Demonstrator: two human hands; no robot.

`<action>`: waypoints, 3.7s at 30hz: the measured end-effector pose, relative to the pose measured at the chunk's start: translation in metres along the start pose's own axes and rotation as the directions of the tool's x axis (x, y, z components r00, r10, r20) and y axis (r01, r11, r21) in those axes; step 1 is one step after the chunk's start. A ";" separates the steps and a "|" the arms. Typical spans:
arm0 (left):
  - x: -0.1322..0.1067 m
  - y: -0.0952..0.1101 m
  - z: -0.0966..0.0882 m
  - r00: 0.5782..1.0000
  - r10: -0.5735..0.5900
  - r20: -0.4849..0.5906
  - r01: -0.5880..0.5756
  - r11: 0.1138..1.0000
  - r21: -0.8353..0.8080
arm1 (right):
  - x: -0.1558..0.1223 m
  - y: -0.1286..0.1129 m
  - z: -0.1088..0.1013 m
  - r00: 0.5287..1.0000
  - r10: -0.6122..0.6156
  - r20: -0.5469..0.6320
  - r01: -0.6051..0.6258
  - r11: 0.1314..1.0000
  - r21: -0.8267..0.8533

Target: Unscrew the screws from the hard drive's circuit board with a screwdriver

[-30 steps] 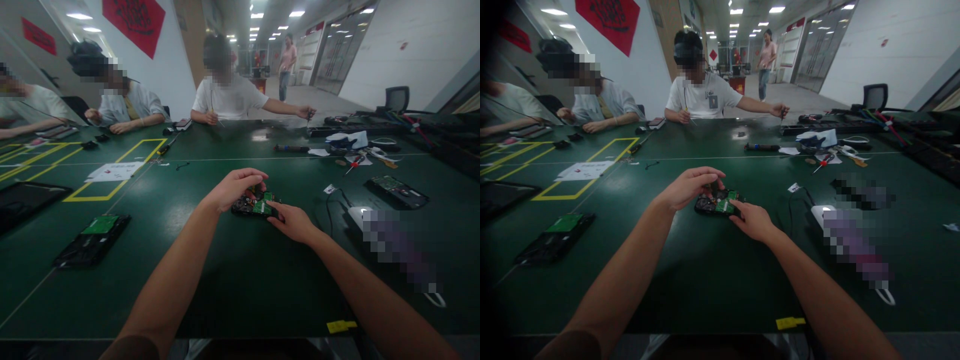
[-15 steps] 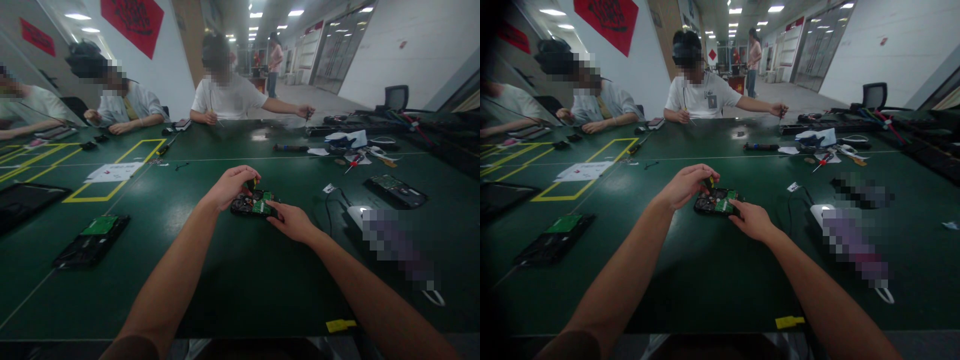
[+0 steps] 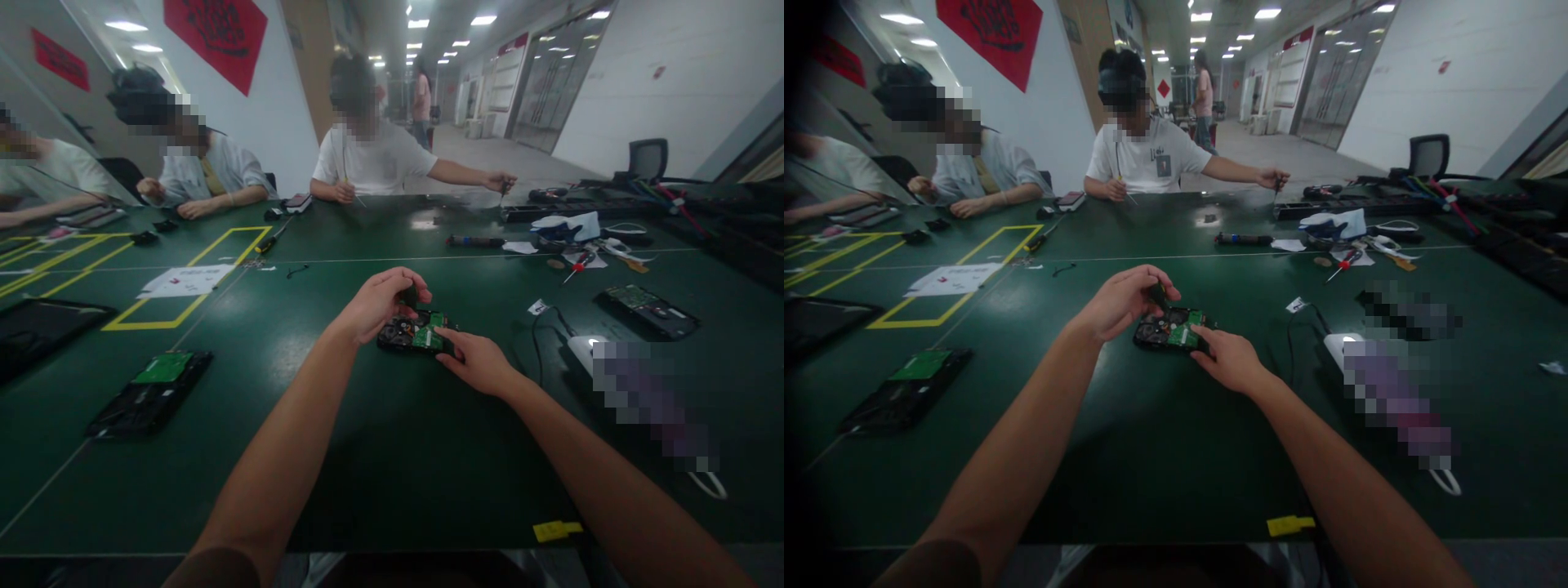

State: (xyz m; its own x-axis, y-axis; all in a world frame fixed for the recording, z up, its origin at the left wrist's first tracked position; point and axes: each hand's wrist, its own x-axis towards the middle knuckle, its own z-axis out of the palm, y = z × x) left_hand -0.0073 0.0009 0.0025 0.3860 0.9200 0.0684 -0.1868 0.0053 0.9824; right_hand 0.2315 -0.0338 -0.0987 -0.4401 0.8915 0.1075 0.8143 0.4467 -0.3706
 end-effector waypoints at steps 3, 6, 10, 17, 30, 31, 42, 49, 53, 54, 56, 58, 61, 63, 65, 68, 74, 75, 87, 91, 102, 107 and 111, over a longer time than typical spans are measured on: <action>0.001 -0.001 -0.002 1.000 0.009 0.012 -0.009 1.000 -0.024 | 0.000 0.001 0.001 1.000 -0.005 -0.002 0.005 1.000 -0.002; 0.002 -0.004 -0.003 0.999 0.019 0.027 -0.018 0.999 -0.029 | 0.000 0.001 0.000 1.000 -0.012 -0.005 0.012 1.000 -0.006; 0.003 -0.005 -0.001 0.999 0.032 -0.014 -0.032 0.999 0.013 | 0.000 0.000 0.000 1.000 -0.016 -0.004 0.016 1.000 0.004; 0.000 0.000 -0.003 1.000 0.019 -0.006 -0.019 0.998 0.060 | 0.000 0.002 0.002 1.000 -0.003 -0.005 0.003 1.000 0.007; -0.001 0.000 0.002 1.000 -0.019 -0.011 0.019 0.999 -0.026 | 0.001 0.002 0.002 1.000 -0.008 -0.012 0.008 1.000 -0.019; -0.001 0.000 0.001 1.000 -0.011 -0.012 0.011 1.000 0.003 | 0.001 0.002 0.003 1.000 -0.009 -0.014 0.009 1.000 -0.021; 0.001 -0.001 0.000 1.000 0.006 -0.004 -0.006 1.000 -0.026 | 0.000 0.003 0.003 1.000 -0.014 -0.025 0.014 1.000 0.001; 0.002 -0.004 0.001 1.000 0.025 -0.006 -0.025 1.000 0.005 | 0.001 0.005 0.005 1.000 -0.020 -0.022 0.020 1.000 -0.001; 0.001 -0.003 0.002 0.999 0.046 -0.012 -0.044 0.990 0.133 | 0.000 0.003 0.003 1.000 -0.012 -0.010 0.012 1.000 0.005; 0.001 -0.003 0.001 0.998 0.053 -0.022 -0.048 0.986 0.163 | 0.000 0.002 0.002 1.000 -0.007 -0.008 0.007 1.000 0.006; 0.000 -0.001 0.000 0.998 0.057 -0.040 -0.048 0.978 0.203 | 0.000 0.001 0.001 1.000 0.001 -0.004 -0.001 1.000 0.007; -0.001 0.000 0.000 0.998 0.049 -0.038 -0.039 0.975 0.218 | 0.000 0.001 0.001 1.000 0.003 -0.003 -0.003 1.000 0.005; -0.002 0.002 0.000 0.999 0.029 0.019 -0.032 0.982 0.187 | 0.000 0.000 0.000 1.000 -0.001 -0.006 0.001 1.000 0.004; -0.003 0.002 0.001 0.998 0.018 0.068 -0.027 0.990 0.138 | 0.000 -0.001 0.000 1.000 0.000 -0.005 0.000 1.000 0.002; -0.003 0.001 0.003 0.994 0.008 0.106 -0.018 0.996 0.088 | 0.000 -0.001 -0.001 1.000 0.002 -0.002 -0.002 1.000 0.003; -0.004 0.000 0.004 0.993 0.005 0.114 -0.011 0.998 0.054 | 0.000 -0.001 -0.001 1.000 -0.006 -0.004 0.006 1.000 0.014; -0.004 0.000 0.002 0.994 -0.005 0.108 -0.003 0.997 0.072 | -0.001 0.000 0.001 1.000 -0.010 -0.013 0.011 1.000 0.021; -0.004 0.000 0.001 0.994 -0.006 0.109 -0.002 0.997 0.077 | -0.001 0.000 0.001 1.000 -0.009 -0.014 0.010 1.000 0.020; -0.001 0.001 0.001 0.998 -0.033 0.059 0.024 0.989 0.144 | -0.001 0.000 0.001 1.000 -0.005 -0.013 0.005 1.000 0.009; -0.001 0.000 0.003 0.997 -0.045 0.058 0.041 0.997 0.073 | -0.001 0.000 0.000 1.000 -0.008 -0.010 0.008 1.000 0.019; -0.001 -0.002 0.005 0.998 -0.032 0.057 0.029 0.998 0.057 | -0.001 0.001 0.001 1.000 -0.003 -0.013 0.004 1.000 0.016; -0.001 -0.002 0.000 0.996 -0.053 0.073 0.049 0.997 0.067 | -0.001 0.001 0.002 1.000 -0.005 -0.015 0.005 1.000 0.017; -0.001 -0.002 -0.001 0.994 -0.084 0.065 0.082 0.996 0.027 | -0.001 0.001 0.001 1.000 -0.006 -0.011 0.006 1.000 0.009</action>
State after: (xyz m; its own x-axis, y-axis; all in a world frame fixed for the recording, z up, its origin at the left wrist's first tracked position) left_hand -0.0084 0.0001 0.0004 0.4584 0.8888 -0.0027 -0.1298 0.0699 0.9891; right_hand 0.2320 -0.0340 -0.1005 -0.4411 0.8894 0.1199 0.8079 0.4517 -0.3786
